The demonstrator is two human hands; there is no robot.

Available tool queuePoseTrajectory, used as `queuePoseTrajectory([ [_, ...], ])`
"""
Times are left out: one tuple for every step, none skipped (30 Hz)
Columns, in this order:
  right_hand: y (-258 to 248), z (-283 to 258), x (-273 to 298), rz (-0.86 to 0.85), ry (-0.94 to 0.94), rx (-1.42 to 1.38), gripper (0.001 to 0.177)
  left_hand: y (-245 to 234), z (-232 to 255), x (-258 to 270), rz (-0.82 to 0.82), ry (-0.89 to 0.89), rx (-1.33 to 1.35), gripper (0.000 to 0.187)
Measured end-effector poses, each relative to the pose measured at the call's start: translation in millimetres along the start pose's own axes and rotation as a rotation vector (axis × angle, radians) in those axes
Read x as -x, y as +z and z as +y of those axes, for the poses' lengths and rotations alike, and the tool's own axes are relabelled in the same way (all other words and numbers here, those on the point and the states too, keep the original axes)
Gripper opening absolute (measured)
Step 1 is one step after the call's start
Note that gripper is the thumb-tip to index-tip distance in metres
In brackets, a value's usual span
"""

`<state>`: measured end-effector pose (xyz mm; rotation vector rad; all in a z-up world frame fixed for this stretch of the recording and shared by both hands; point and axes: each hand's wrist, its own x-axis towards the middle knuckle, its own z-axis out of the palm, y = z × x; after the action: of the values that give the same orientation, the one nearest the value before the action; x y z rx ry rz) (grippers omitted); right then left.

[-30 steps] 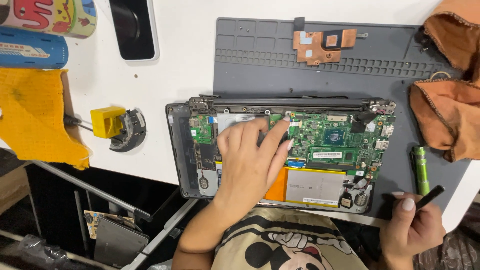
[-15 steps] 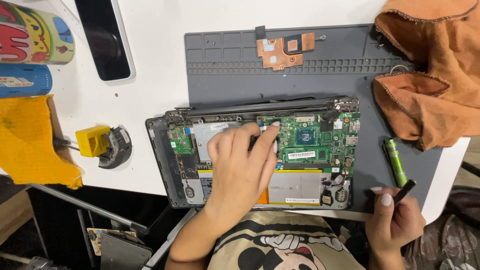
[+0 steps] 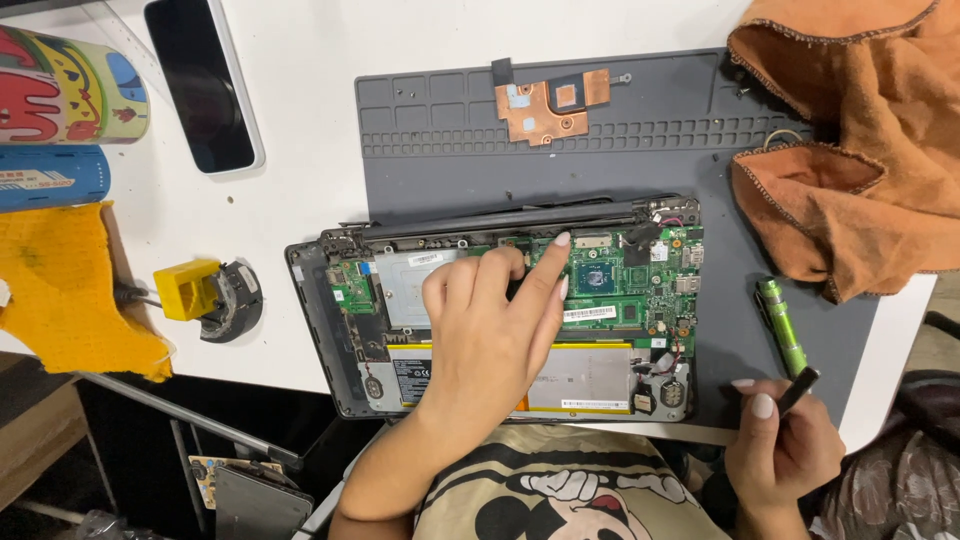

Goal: The person works on the internal components of a disassembled laptop, using a black plastic spudger to disconnect and reconnect ribbon cables and connectors on the motherboard. They carefully lift and press down on the connectors while holding the laptop steady.

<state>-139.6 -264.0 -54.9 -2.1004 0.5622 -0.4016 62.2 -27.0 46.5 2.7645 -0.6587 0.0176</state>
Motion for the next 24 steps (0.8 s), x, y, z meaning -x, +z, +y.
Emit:
queuePoseTrajectory([
  [0.2,1.2,-0.3,0.001,0.002,0.000,0.028,-1.3,-0.4,-1.2,-0.002,0.002,-0.001,0.036],
  [0.0,2.1,0.3,0.002,-0.003,0.001,0.027,-2.6,-0.8,-2.3,0.004,-0.002,0.003,0.034],
  [-0.1,2.9,0.9,0.004,-0.008,0.003,0.026,-3.9,-1.3,-3.3,0.010,-0.006,0.006,0.032],
  [-0.7,3.1,1.0,0.005,-0.005,0.004,0.026,-2.8,-1.1,-4.5,0.007,-0.004,0.006,0.032],
  [-1.3,3.0,1.3,0.000,-0.014,0.012,0.026,-2.0,-1.0,-5.5,0.009,0.003,0.002,0.032],
  [-1.1,3.6,0.2,-0.006,-0.026,0.018,0.026,-1.1,-1.2,-7.0,0.014,0.009,-0.003,0.032],
  [-0.4,2.8,-0.7,-0.005,-0.026,0.017,0.026,-0.1,-1.7,-10.0,0.015,0.010,-0.004,0.032],
  [-0.6,1.6,-0.9,-0.010,-0.020,0.016,0.027,0.7,-1.9,-12.2,0.028,0.014,0.000,0.029],
  [-0.6,0.4,-0.9,-0.015,-0.014,0.015,0.028,1.6,-2.3,-14.3,0.041,0.017,0.005,0.026],
  [-1.0,-1.1,-1.0,-0.019,-0.012,0.016,0.028,2.5,-2.6,-15.2,0.038,0.014,0.005,0.026],
  [-1.4,-2.7,-1.1,-0.019,-0.016,0.019,0.028,3.3,-2.8,-16.2,0.050,0.020,0.012,0.023],
  [0.0,-3.5,-2.4,-0.014,-0.023,0.020,0.028,4.6,-3.8,-18.6,0.067,0.031,0.018,0.021],
  [0.4,-0.5,-1.9,-0.014,-0.024,0.018,0.028,4.5,-4.2,-19.8,0.069,0.031,0.016,0.021],
  [-0.5,1.5,-0.5,-0.013,-0.017,0.016,0.027,4.3,-4.1,-20.6,0.076,0.044,0.008,0.020],
  [-1.3,3.7,1.0,-0.013,-0.011,0.015,0.026,4.1,-4.0,-21.5,0.084,0.056,0.001,0.019],
  [-1.8,2.4,1.0,-0.015,-0.010,0.015,0.026,4.1,-4.5,-22.9,0.082,0.054,0.000,0.019],
  [-2.2,1.1,1.1,-0.017,-0.003,0.022,0.027,4.0,-5.0,-24.2,0.117,0.073,-0.011,0.015],
  [-2.0,-0.4,1.0,-0.017,0.004,0.029,0.028,3.9,-5.9,-26.3,0.152,0.093,-0.022,0.013],
  [-1.1,0.8,0.5,-0.017,0.005,0.029,0.028,2.8,-8.1,-29.3,0.151,0.093,-0.023,0.013],
  [-0.8,2.0,0.4,-0.010,-0.007,0.012,0.028,1.6,-9.8,-31.6,0.134,0.103,0.002,0.012],
  [-0.5,3.3,0.4,-0.003,-0.019,-0.005,0.028,0.6,-11.6,-33.8,0.118,0.113,0.026,0.011],
  [-0.7,3.2,0.5,-0.005,-0.017,-0.007,0.028,-1.0,-14.0,-35.6,0.115,0.111,0.024,0.011],
  [-0.9,3.1,0.5,-0.009,-0.014,-0.005,0.029,-2.5,-16.4,-37.5,0.086,0.106,0.096,0.011],
  [-1.5,2.7,0.8,-0.009,-0.010,0.000,0.030,-3.7,-18.7,-39.7,0.056,0.102,0.172,0.011],
])
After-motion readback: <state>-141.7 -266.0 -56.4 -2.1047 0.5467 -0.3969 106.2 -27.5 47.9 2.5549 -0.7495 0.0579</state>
